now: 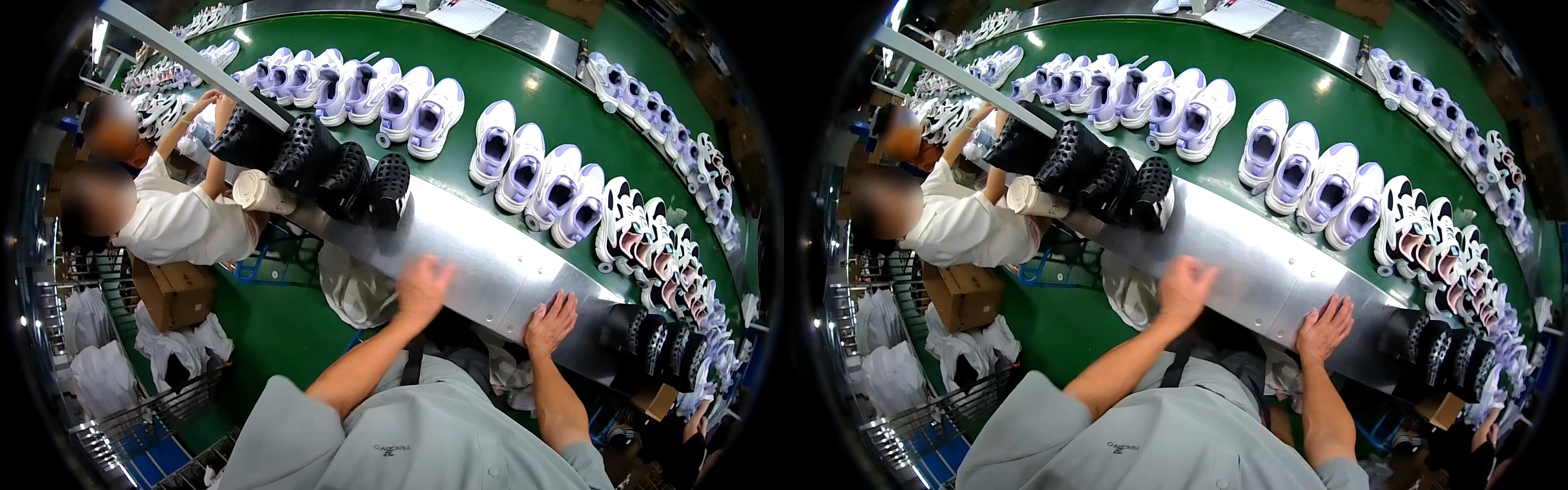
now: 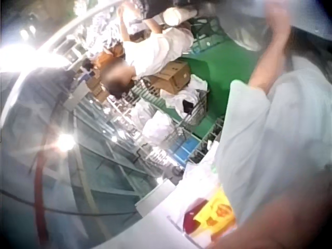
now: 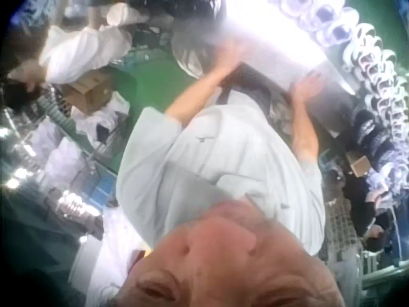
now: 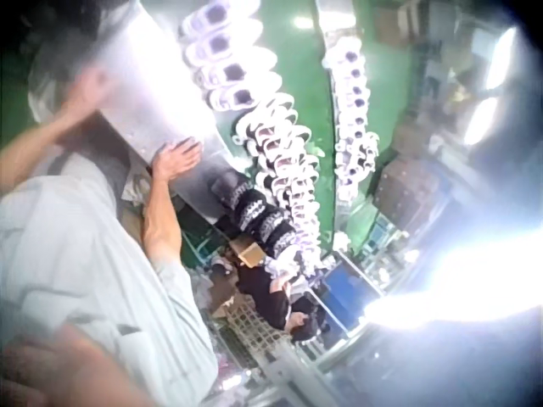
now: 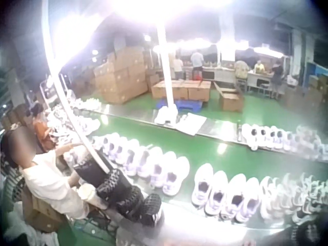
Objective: The person takes shoe soles from a bag, places them on a conveyor belt, and then inserts insoles into finished shoes moving along the line before reaching for a shopping bag.
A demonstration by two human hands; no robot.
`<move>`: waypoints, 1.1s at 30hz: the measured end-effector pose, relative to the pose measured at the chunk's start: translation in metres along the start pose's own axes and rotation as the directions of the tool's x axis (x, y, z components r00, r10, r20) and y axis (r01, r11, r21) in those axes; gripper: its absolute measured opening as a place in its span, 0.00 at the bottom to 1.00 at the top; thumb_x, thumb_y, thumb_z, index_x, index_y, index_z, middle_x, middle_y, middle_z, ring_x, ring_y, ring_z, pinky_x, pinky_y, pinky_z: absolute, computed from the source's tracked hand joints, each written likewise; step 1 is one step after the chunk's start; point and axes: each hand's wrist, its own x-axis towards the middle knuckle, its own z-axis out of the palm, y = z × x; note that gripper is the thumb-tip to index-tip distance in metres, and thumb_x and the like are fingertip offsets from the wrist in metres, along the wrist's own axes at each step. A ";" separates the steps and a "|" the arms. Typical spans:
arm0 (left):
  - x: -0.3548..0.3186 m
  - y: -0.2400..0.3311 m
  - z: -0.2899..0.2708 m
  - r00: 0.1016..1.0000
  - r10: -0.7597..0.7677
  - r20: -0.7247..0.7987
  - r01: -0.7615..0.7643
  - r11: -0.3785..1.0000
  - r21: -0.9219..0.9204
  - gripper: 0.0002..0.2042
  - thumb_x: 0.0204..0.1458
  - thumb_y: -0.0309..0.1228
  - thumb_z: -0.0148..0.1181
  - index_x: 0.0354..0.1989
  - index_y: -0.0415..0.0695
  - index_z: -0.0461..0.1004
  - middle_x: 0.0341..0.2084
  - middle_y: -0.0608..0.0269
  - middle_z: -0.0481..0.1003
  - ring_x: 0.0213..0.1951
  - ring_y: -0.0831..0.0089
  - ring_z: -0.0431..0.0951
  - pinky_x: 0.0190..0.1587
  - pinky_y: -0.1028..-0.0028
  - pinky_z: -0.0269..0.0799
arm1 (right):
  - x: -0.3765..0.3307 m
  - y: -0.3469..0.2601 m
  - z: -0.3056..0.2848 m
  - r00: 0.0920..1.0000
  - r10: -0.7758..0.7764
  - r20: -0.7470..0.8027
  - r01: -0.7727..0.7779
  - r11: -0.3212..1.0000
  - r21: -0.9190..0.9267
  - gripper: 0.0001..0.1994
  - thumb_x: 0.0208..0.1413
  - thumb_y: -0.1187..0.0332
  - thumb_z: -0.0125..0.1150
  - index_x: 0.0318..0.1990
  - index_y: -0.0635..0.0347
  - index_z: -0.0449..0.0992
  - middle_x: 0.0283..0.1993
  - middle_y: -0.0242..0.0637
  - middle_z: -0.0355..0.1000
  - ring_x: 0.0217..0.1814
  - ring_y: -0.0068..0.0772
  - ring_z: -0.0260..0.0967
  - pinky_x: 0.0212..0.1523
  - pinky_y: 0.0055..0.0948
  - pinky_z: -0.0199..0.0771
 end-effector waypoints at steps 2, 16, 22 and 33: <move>0.011 -0.034 -0.027 0.967 -0.098 -0.235 0.123 0.988 0.095 0.23 0.43 0.41 0.74 0.39 0.40 0.70 0.32 0.54 0.72 0.37 0.57 0.72 0.40 0.60 0.68 | -0.002 -0.003 -0.002 1.000 0.001 0.003 -0.001 1.000 0.002 0.30 0.59 0.62 0.51 0.68 0.58 0.58 0.74 0.48 0.48 0.78 0.51 0.41 0.74 0.51 0.40; 0.058 -0.042 -0.026 0.861 -0.403 -0.311 0.475 0.856 0.204 0.43 0.37 0.53 0.74 0.59 0.41 0.65 0.52 0.50 0.69 0.55 0.48 0.66 0.57 0.52 0.63 | -0.001 0.005 0.001 1.000 0.001 0.008 -0.001 1.000 -0.004 0.31 0.59 0.63 0.52 0.70 0.56 0.56 0.75 0.46 0.47 0.78 0.49 0.40 0.74 0.50 0.39; 0.059 -0.069 -0.019 0.874 -0.295 -0.386 0.393 0.896 0.205 0.33 0.39 0.48 0.73 0.52 0.44 0.70 0.46 0.54 0.72 0.52 0.51 0.68 0.54 0.52 0.64 | 0.000 0.004 -0.003 1.000 0.008 0.030 -0.008 1.000 0.009 0.31 0.59 0.62 0.52 0.70 0.56 0.56 0.75 0.46 0.47 0.78 0.49 0.40 0.74 0.50 0.39; 0.042 -0.086 -0.032 0.927 -0.091 -0.365 0.181 0.958 0.221 0.26 0.43 0.42 0.72 0.46 0.37 0.73 0.40 0.48 0.74 0.46 0.49 0.72 0.51 0.56 0.68 | 0.003 0.007 -0.004 1.000 -0.026 -0.007 0.026 1.000 0.014 0.30 0.58 0.59 0.52 0.67 0.59 0.60 0.72 0.50 0.52 0.76 0.53 0.45 0.72 0.51 0.43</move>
